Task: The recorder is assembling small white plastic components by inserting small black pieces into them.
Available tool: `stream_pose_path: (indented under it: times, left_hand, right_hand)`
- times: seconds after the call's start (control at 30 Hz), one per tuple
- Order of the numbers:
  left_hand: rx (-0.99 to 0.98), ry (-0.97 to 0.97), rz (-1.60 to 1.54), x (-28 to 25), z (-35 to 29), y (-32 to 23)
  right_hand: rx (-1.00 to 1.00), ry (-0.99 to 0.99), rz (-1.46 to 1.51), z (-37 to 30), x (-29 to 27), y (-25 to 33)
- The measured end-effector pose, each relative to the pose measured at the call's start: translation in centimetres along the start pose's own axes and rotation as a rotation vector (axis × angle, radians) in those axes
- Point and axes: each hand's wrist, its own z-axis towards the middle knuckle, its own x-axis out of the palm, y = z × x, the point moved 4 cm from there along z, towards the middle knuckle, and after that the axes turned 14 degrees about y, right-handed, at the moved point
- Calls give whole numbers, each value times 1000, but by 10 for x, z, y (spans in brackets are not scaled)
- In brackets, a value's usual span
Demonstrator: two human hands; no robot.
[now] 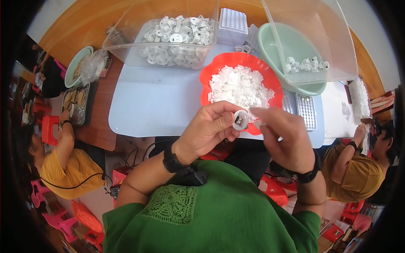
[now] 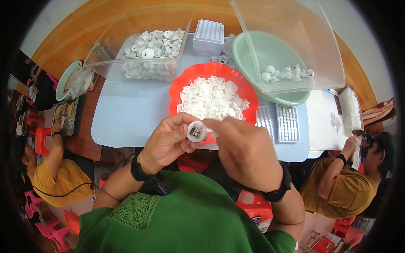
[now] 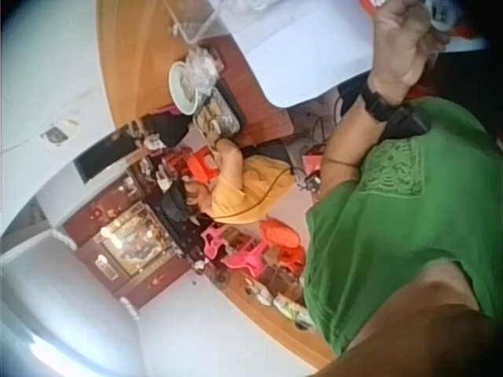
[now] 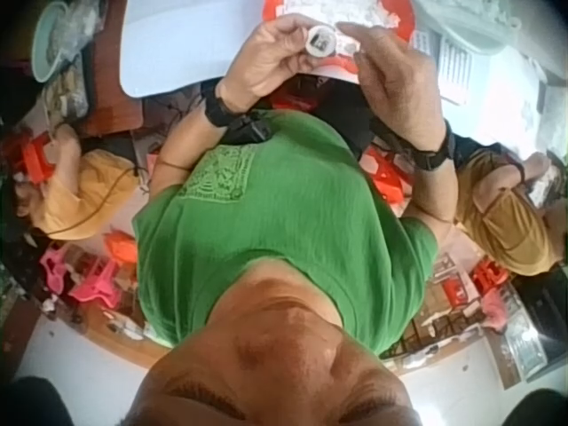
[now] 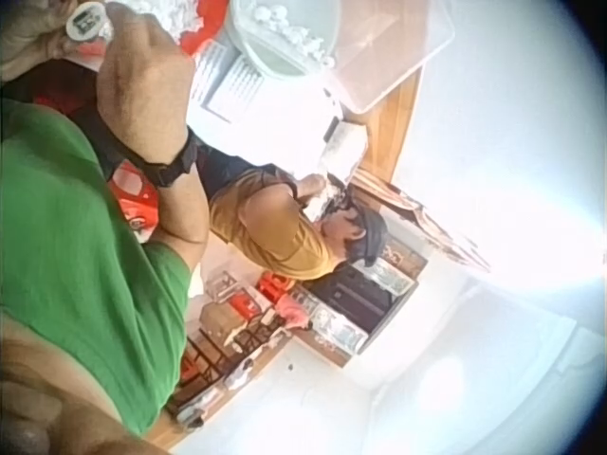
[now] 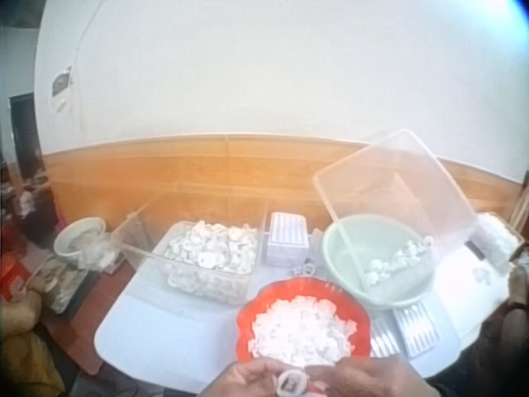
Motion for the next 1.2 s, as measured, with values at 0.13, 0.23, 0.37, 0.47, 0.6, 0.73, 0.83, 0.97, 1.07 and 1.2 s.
stream_pose_path:
  times: [0.13, 0.23, 0.37, 0.47, 0.6, 0.73, 0.83, 0.97, 1.07, 1.2]
  left_hand:
    - [-49, -18, 19, -1, 0, 2]
    - [-54, 6, -18, -3, 0, 6]
    - [-45, 9, -53, -1, 0, 7]
    - [-33, 31, -82, -1, 1, 7]
    - [-22, 22, -57, 0, 0, 6]
    - [-34, 21, -65, 0, 0, 7]
    - [-49, 2, -66, 0, 1, 8]
    - [-53, 7, -61, 0, 1, 8]
    - [-50, -18, -70, -2, 1, 11]
    - [-70, 50, -56, -5, -1, 13]
  right_hand:
    - [147, -85, 326, -5, -8, -8]
    - [100, 0, 470, -2, -1, -10]
    - [91, -31, 600, 4, 9, -11]
    - [112, -44, 596, 5, 16, -12]
    - [104, -29, 466, 5, 20, -14]
    - [84, -30, 410, 6, 16, -13]
    - [47, -14, 362, 8, 12, -9]
    - [41, -13, 375, 8, 13, -9]
    - [29, -30, 358, 7, 15, -9]
    - [35, -78, 309, 6, 15, -10]
